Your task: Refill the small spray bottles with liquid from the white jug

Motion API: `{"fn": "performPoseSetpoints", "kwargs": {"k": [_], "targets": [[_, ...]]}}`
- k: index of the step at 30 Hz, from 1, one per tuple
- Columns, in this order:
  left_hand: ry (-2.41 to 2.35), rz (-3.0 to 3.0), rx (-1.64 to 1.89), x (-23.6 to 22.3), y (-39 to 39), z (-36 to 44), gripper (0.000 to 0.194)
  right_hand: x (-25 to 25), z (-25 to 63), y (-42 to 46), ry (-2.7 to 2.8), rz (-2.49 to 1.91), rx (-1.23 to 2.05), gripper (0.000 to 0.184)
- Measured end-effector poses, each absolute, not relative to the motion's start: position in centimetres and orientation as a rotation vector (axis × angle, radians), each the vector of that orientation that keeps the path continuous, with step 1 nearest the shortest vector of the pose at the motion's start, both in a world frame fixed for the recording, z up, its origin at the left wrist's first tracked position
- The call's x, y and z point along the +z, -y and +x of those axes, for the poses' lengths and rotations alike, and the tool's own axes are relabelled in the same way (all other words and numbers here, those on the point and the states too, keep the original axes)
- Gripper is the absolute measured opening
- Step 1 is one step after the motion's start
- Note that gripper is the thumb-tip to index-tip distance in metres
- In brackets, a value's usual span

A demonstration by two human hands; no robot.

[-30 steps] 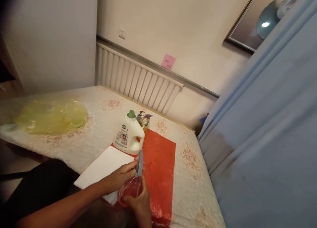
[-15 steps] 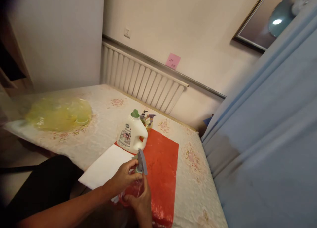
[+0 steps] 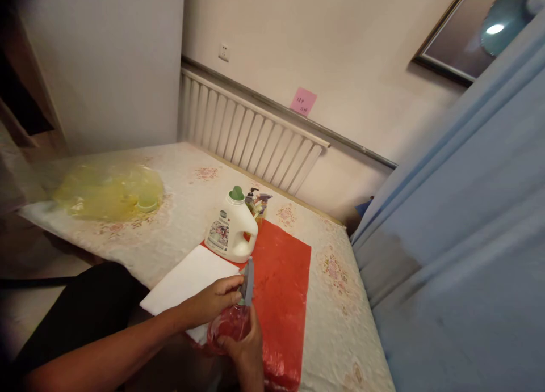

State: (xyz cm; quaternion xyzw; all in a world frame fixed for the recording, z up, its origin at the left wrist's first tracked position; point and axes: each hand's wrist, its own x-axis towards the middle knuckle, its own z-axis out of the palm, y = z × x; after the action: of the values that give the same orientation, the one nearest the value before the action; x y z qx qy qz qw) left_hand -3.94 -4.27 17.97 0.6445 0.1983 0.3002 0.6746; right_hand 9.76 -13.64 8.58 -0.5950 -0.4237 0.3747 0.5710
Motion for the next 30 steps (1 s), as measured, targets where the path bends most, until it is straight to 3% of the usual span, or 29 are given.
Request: {"fn": "performPoseSetpoints", "kwargs": {"k": [11, 22, 30], "targets": [[-0.636, 1.372, 0.919, 17.7, 5.6, -2.8, 0.017, 10.5, 8.6, 13.6, 0.976, -1.446, 0.862, 0.075], [-0.429, 1.521, 0.638, 18.2, 4.2, -4.4, 0.016, 9.3, 9.3, 13.9, 0.922, -1.522, 0.809, 0.075], [-0.608, 1.402, 0.870, 17.8, 5.5, -3.2, 0.019, 10.1, 8.7, 13.7, 0.956, -1.458, 0.853, 0.072]]}}
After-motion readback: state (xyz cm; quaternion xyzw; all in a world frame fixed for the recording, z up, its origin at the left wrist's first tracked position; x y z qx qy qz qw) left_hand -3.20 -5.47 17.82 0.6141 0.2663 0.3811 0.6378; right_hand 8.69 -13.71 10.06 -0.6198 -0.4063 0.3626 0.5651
